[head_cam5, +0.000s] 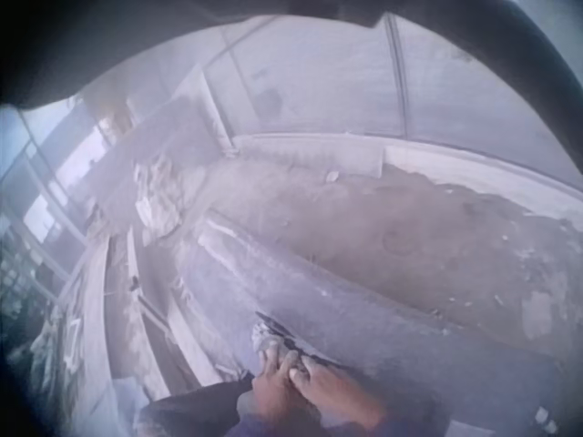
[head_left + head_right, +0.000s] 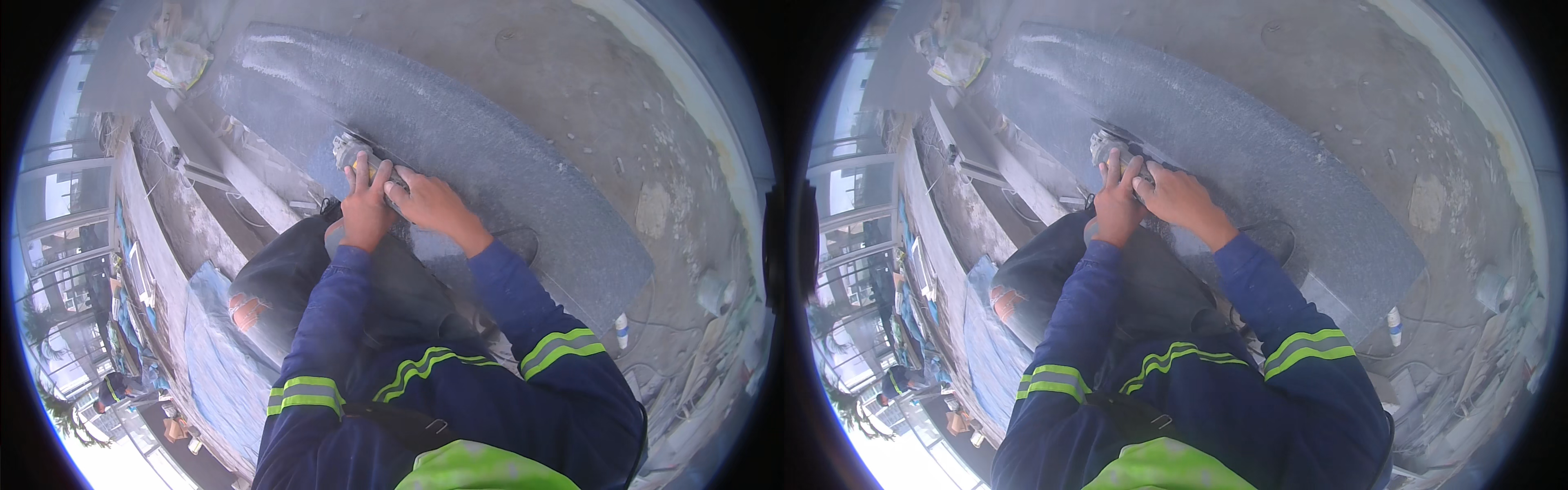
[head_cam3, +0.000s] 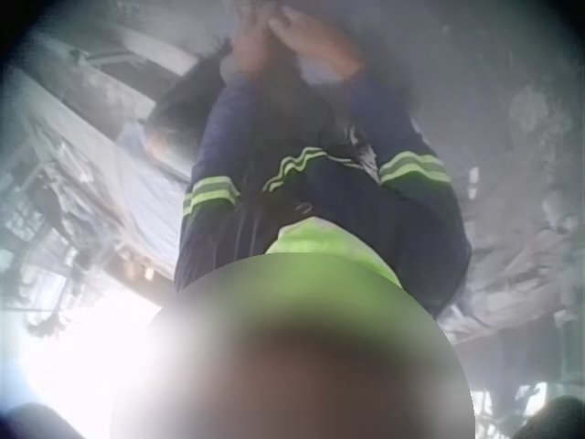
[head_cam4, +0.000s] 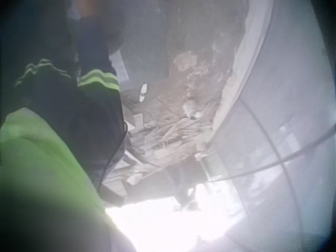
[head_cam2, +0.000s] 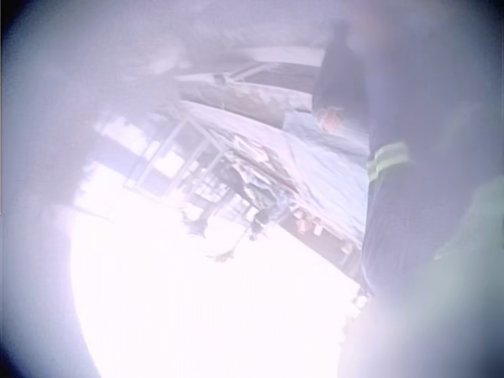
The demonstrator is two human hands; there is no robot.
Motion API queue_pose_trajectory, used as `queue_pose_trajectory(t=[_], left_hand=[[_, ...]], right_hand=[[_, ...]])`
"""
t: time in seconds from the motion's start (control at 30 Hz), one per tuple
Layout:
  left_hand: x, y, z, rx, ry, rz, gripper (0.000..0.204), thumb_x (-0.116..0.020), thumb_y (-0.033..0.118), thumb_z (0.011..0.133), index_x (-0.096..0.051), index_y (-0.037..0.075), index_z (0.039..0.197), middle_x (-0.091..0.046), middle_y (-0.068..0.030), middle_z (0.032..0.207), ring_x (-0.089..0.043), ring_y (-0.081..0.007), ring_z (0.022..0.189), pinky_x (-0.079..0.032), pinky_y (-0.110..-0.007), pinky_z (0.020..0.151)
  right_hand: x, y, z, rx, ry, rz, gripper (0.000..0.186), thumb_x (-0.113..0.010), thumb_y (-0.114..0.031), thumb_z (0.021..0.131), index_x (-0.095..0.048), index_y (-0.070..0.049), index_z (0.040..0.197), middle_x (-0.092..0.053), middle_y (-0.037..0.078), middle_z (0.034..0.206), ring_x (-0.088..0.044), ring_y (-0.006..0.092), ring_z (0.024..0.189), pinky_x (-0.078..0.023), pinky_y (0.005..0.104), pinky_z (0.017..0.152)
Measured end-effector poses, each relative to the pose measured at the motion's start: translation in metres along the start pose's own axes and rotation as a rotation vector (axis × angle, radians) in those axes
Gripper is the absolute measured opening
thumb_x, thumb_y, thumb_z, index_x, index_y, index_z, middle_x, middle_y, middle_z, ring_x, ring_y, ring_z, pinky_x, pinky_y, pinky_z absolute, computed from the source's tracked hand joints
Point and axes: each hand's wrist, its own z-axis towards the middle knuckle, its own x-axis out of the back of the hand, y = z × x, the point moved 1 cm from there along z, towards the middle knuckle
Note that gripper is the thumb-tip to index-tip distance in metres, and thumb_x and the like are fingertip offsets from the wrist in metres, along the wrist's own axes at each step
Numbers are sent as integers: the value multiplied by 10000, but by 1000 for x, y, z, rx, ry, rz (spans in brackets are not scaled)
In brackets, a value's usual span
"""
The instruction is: The person uses an angle grinder to grind the surface of a large gray stone slab. They move the grinder along the slab's surface, generating dust, and briefly pause to reposition the tool before continuing the grinding action.
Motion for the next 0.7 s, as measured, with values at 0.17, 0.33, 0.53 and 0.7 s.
queue_pose_trajectory(t=[0.17,0.33,0.53,0.7], left_hand=[[5,12,-10,18,-59,45,780,-889,150,783,-612,289,1499,-445,-279,1711,-541,-672,1414,-698,-585,874],[3,25,-28,-2,-29,32,757,-875,131,791,-625,282,1490,-436,-279,1717,-539,-671,1417,-696,-587,886],[-6,6,-10,-10,23,30,762,-906,143,769,-656,284,1474,-460,-262,1712,-543,-651,1425,-690,-567,911],[3,10,-10,18,-63,74,774,-920,161,763,-660,295,1480,-457,-243,1723,-546,-642,1427,-693,-554,901]], right_hand=[[6,4,-12,14,-16,15,755,-503,-487,1114,-484,66,1627,-756,329,1293,-699,497,1295,-538,573,1100],[7,9,-37,-42,-35,25,750,-506,-492,1110,-488,46,1633,-772,326,1239,-717,510,1252,-544,575,1086],[-1,8,-14,1,-12,2,751,-507,-492,1110,-489,49,1629,-775,321,1238,-721,508,1244,-546,572,1088],[-2,10,-8,20,17,-35,752,-503,-492,1114,-490,62,1622,-778,310,1242,-726,497,1237,-551,562,1087]])
